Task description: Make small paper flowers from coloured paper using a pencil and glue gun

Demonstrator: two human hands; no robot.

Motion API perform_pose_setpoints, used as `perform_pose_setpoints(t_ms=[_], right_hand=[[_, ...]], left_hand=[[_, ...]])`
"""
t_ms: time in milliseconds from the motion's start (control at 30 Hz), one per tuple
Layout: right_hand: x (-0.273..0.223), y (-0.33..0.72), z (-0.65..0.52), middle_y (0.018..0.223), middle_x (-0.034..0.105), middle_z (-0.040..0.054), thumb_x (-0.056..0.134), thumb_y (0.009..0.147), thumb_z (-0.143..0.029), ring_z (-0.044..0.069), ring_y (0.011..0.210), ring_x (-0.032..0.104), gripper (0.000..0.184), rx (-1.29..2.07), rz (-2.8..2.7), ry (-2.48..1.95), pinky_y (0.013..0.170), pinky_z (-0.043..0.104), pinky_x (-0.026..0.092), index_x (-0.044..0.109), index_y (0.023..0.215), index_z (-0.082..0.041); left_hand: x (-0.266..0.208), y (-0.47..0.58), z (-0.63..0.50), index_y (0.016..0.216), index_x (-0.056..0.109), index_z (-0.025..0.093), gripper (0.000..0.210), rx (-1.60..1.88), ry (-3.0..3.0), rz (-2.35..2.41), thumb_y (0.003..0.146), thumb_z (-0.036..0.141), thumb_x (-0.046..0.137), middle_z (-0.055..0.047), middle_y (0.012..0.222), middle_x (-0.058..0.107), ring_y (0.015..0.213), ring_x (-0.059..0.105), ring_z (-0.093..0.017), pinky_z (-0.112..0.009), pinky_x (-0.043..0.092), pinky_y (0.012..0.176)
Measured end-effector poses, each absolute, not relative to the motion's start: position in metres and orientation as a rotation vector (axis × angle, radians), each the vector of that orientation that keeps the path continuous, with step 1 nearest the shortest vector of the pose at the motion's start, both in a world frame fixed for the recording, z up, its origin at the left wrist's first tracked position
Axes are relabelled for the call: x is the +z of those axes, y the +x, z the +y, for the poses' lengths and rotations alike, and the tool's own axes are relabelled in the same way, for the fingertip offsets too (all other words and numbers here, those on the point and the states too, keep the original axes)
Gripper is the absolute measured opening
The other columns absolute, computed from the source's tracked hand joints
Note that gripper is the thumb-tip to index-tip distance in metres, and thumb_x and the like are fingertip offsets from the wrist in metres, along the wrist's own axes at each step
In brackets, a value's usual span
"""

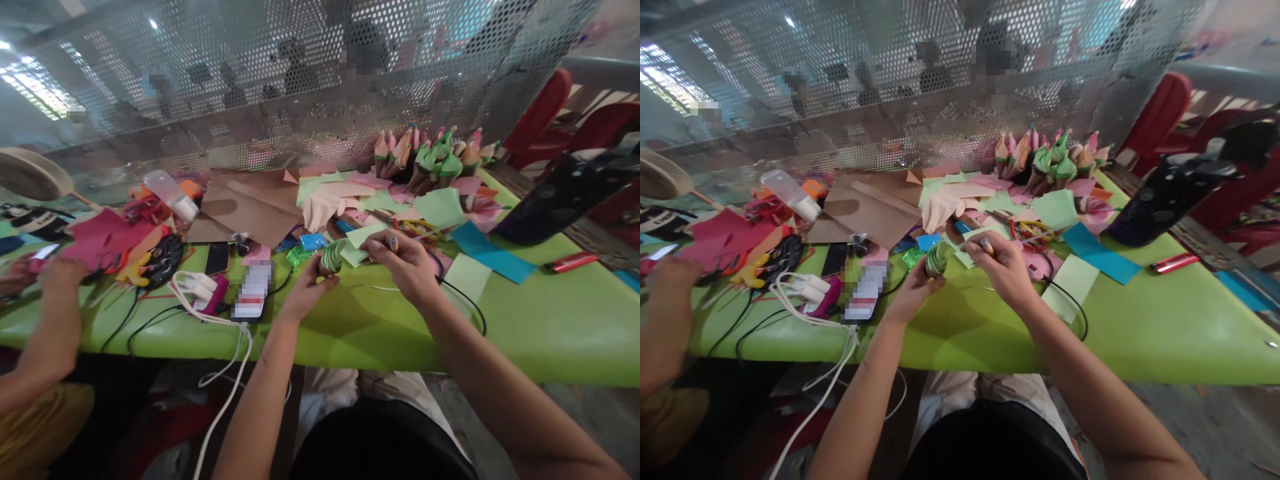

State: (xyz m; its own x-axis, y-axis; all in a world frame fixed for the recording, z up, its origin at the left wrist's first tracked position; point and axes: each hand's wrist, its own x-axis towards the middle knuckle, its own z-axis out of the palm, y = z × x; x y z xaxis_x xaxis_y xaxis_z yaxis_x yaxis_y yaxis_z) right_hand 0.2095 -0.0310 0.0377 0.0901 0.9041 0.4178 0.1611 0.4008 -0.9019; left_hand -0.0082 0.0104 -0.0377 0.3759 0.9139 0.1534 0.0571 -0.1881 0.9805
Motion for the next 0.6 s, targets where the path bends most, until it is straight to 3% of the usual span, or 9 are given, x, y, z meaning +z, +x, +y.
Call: perform_pose_setpoints(t_ms=[200,433,600], right_hand=[[0.038,0.211,-0.034,0.072,0.062,0.0023,0.062,0.094,-0.053,0.018,0.070,0.058,0.036,0.883,-1.384,-1.030,0.063,0.031,0.045,0.072,0.082,-0.021],[0.035,0.222,-0.033,0.092,0.074,0.0054,0.055,0.094,-0.026,0.021,0.084,0.067,0.023,0.867,-1.878,-1.014,0.075,0.033,0.050,0.078,0.095,-0.022],[0.024,0.221,-0.030,0.096,0.074,0.0060,0.049,0.078,0.000,0.021,0.087,0.069,0.044,0.706,-2.296,-1.022,0.081,0.034,0.051,0.081,0.094,-0.025]], left_hand=[[-0.028,-0.010,0.009,0.114,0.065,0.023,0.031,1.071,1.745,0.871,0.084,0.024,0.072,-0.005,0.116,0.068,0.111,0.061,-0.022,-0.035,0.048,0.101],[-0.017,-0.009,0.007,0.094,0.063,0.024,0.010,1.321,2.013,0.940,0.087,0.017,0.064,-0.007,0.110,0.074,0.110,0.064,-0.025,-0.043,0.047,0.103],[-0.011,-0.008,0.006,0.091,0.061,0.025,0.010,1.396,2.091,1.112,0.095,0.017,0.057,-0.006,0.114,0.075,0.112,0.065,-0.025,-0.044,0.045,0.105]])
